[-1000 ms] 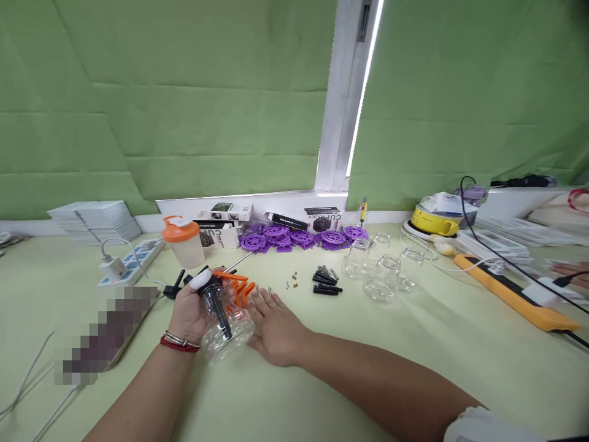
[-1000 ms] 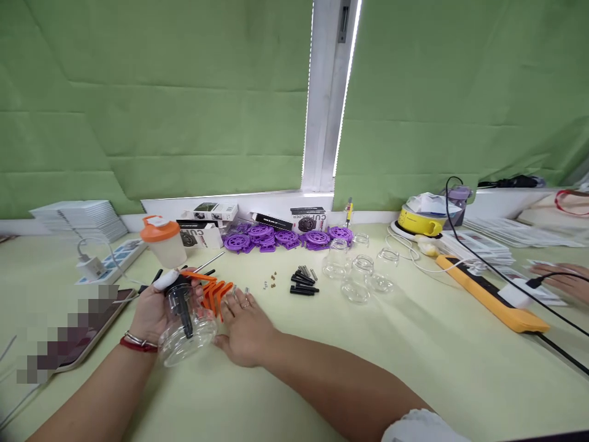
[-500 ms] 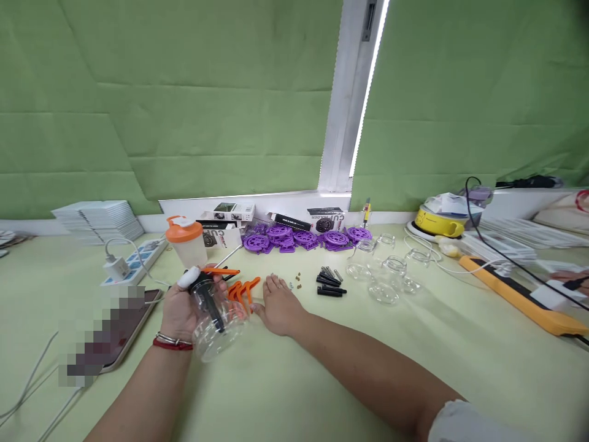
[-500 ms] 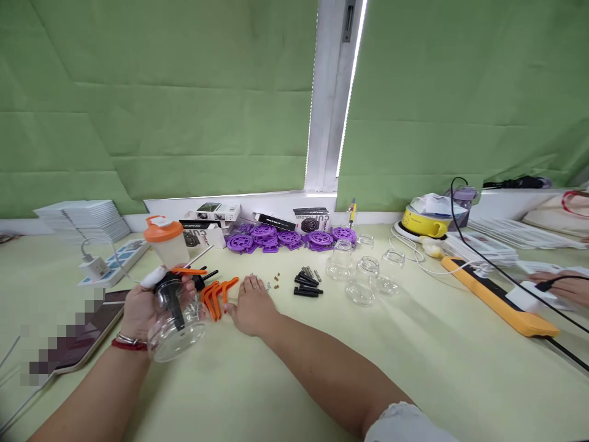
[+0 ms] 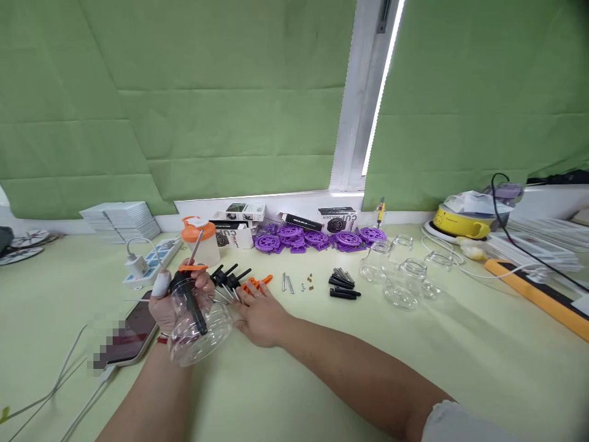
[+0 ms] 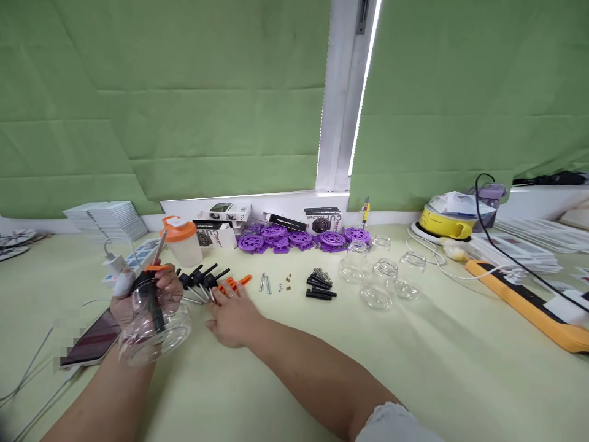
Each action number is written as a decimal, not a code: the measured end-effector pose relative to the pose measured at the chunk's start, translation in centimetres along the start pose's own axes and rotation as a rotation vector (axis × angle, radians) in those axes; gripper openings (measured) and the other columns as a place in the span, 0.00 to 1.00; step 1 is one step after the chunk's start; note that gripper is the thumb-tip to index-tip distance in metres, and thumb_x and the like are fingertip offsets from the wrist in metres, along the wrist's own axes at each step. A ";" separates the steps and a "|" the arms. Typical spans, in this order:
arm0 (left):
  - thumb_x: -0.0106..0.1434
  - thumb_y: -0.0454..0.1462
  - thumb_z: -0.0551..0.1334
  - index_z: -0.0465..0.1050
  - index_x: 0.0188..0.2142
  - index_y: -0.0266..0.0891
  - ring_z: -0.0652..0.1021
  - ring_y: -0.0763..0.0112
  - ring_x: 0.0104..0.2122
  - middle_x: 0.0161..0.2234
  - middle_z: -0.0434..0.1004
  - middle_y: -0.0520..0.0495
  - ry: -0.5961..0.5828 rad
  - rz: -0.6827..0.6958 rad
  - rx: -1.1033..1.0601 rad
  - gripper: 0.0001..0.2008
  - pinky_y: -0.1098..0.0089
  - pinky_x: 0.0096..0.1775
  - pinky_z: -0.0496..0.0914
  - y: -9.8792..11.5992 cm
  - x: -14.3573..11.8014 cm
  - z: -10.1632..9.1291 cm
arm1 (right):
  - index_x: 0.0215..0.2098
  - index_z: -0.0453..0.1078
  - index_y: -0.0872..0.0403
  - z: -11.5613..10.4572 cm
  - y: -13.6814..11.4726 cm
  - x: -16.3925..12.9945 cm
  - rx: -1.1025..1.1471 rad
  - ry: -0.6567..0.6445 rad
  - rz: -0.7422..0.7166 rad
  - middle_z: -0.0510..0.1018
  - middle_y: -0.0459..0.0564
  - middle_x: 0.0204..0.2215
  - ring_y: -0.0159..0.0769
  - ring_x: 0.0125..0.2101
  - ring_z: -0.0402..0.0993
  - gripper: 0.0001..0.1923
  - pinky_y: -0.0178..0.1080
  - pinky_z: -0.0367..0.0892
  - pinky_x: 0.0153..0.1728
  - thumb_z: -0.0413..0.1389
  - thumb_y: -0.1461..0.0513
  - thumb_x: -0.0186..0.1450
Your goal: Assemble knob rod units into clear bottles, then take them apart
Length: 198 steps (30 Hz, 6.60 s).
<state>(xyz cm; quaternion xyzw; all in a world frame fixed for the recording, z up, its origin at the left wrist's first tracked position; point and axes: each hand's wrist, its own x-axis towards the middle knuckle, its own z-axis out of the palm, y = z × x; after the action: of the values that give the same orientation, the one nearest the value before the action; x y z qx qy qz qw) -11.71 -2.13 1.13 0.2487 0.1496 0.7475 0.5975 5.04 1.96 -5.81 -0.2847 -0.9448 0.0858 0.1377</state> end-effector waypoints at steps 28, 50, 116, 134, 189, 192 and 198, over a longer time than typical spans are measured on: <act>0.53 0.39 0.66 0.72 0.38 0.37 0.76 0.68 0.31 0.29 0.74 0.49 0.129 -0.022 0.339 0.13 0.69 0.34 0.72 -8.1 -0.8 3.1 | 0.50 0.60 0.52 -5.9 -0.4 -9.1 1.838 -0.006 0.403 0.75 0.52 0.37 0.40 0.35 0.75 0.26 0.49 0.69 0.37 0.52 0.44 0.61; 0.63 0.50 0.52 0.62 0.26 0.40 0.65 0.74 0.20 0.22 0.64 0.53 -0.013 0.050 1.237 0.18 0.74 0.21 0.63 -12.6 -2.2 5.2 | 0.62 0.42 0.47 -9.3 4.1 -15.8 1.292 0.094 0.560 0.63 0.61 0.51 0.42 0.35 0.74 0.36 0.51 0.71 0.33 0.36 0.39 0.63; 0.54 0.50 0.59 0.61 0.24 0.41 0.66 0.72 0.15 0.16 0.62 0.56 0.312 -0.166 1.080 0.16 0.72 0.16 0.62 -10.4 0.5 1.7 | 0.53 0.60 0.57 -7.7 14.5 -29.6 0.129 0.777 1.096 0.64 0.59 0.51 0.50 0.52 0.63 0.36 0.50 0.61 0.52 0.59 0.48 0.51; 0.57 0.49 0.57 0.64 0.26 0.40 0.66 0.76 0.16 0.19 0.62 0.56 0.115 -0.158 1.143 0.15 0.75 0.16 0.61 -10.5 -0.9 3.0 | 0.55 0.61 0.53 -7.9 8.1 -21.1 -0.521 0.649 0.207 0.71 0.58 0.47 0.48 0.50 0.64 0.22 0.53 0.58 0.52 0.54 0.58 0.63; 0.56 0.46 0.57 0.71 0.26 0.37 0.61 0.74 0.17 0.15 0.59 0.54 -0.082 -0.269 1.557 0.15 0.72 0.21 0.53 -14.3 -1.4 1.9 | 0.38 0.67 0.53 -3.2 8.3 -9.0 0.726 0.369 0.575 0.74 0.43 0.26 0.32 0.28 0.69 0.09 0.36 0.63 0.34 0.55 0.67 0.58; 0.57 0.46 0.57 0.70 0.25 0.37 0.60 0.74 0.17 0.15 0.59 0.55 -0.077 -0.277 1.563 0.15 0.72 0.21 0.53 -14.3 -1.4 1.9 | 0.35 0.67 0.53 -3.5 8.1 -9.1 0.695 0.350 0.582 0.73 0.43 0.25 0.31 0.27 0.68 0.05 0.35 0.62 0.33 0.55 0.66 0.59; 0.56 0.47 0.57 0.70 0.25 0.37 0.60 0.75 0.16 0.15 0.58 0.55 -0.080 -0.279 1.553 0.15 0.73 0.21 0.52 -14.3 -1.4 2.1 | 0.35 0.66 0.53 -3.6 8.0 -9.1 0.683 0.351 0.584 0.73 0.43 0.26 0.32 0.28 0.68 0.06 0.35 0.61 0.33 0.54 0.67 0.58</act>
<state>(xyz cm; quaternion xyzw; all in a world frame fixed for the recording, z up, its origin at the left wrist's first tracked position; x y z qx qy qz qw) 1.38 -0.19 -4.81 0.6005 0.6368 0.3380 0.3459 17.51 3.75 -6.23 -0.4868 -0.7056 0.3770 0.3508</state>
